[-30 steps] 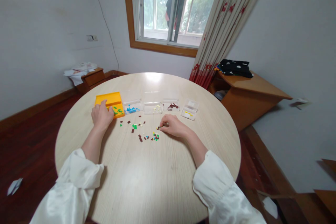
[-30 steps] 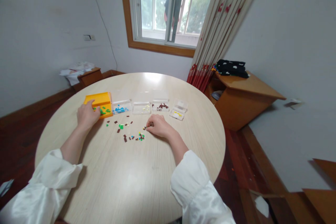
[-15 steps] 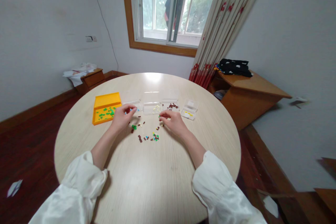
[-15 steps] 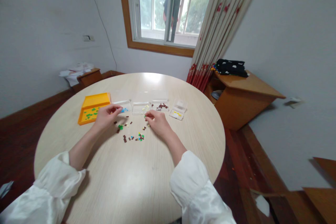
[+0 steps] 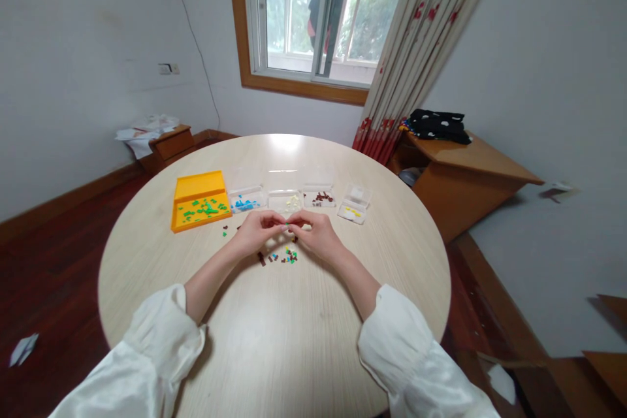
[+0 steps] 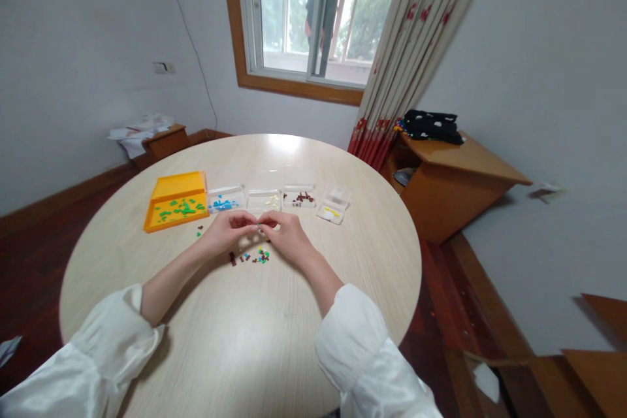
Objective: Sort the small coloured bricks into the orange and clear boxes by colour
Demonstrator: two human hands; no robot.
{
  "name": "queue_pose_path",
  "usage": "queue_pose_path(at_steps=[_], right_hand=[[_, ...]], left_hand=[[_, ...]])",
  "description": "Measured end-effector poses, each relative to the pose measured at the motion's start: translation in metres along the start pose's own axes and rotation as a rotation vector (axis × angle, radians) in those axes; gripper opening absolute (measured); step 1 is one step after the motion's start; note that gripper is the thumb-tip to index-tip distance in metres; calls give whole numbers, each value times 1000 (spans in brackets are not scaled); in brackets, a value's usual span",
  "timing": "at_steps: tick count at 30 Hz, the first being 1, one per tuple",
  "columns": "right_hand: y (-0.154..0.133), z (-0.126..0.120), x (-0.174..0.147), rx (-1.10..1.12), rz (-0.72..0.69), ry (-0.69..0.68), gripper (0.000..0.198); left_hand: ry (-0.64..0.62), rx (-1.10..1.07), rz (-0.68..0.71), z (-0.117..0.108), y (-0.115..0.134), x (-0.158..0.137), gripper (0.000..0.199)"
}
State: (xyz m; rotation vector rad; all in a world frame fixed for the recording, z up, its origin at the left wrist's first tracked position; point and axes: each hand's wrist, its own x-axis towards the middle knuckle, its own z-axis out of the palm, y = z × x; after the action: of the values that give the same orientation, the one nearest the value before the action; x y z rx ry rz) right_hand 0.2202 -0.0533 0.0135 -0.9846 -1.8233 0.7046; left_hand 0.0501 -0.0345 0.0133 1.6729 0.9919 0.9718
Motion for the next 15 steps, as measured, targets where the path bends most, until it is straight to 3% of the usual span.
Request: queue_pose_path(at_steps=[6,10,12,15], right_hand=[[-4,-1,-1,3,3,-29,11],[-3,-1,-1,16,46,-42,26],[-2,-1,-1,-15,72,-72,28],[-2,-2,-2,-115,72,-207,16]], left_hand=[[5,-54,20,2,-3,1,23],[90,-82,11,-2,1,2,24],[223,-72,5,-11,2,4,24],[560,-41,28,-37,-2,9,20]])
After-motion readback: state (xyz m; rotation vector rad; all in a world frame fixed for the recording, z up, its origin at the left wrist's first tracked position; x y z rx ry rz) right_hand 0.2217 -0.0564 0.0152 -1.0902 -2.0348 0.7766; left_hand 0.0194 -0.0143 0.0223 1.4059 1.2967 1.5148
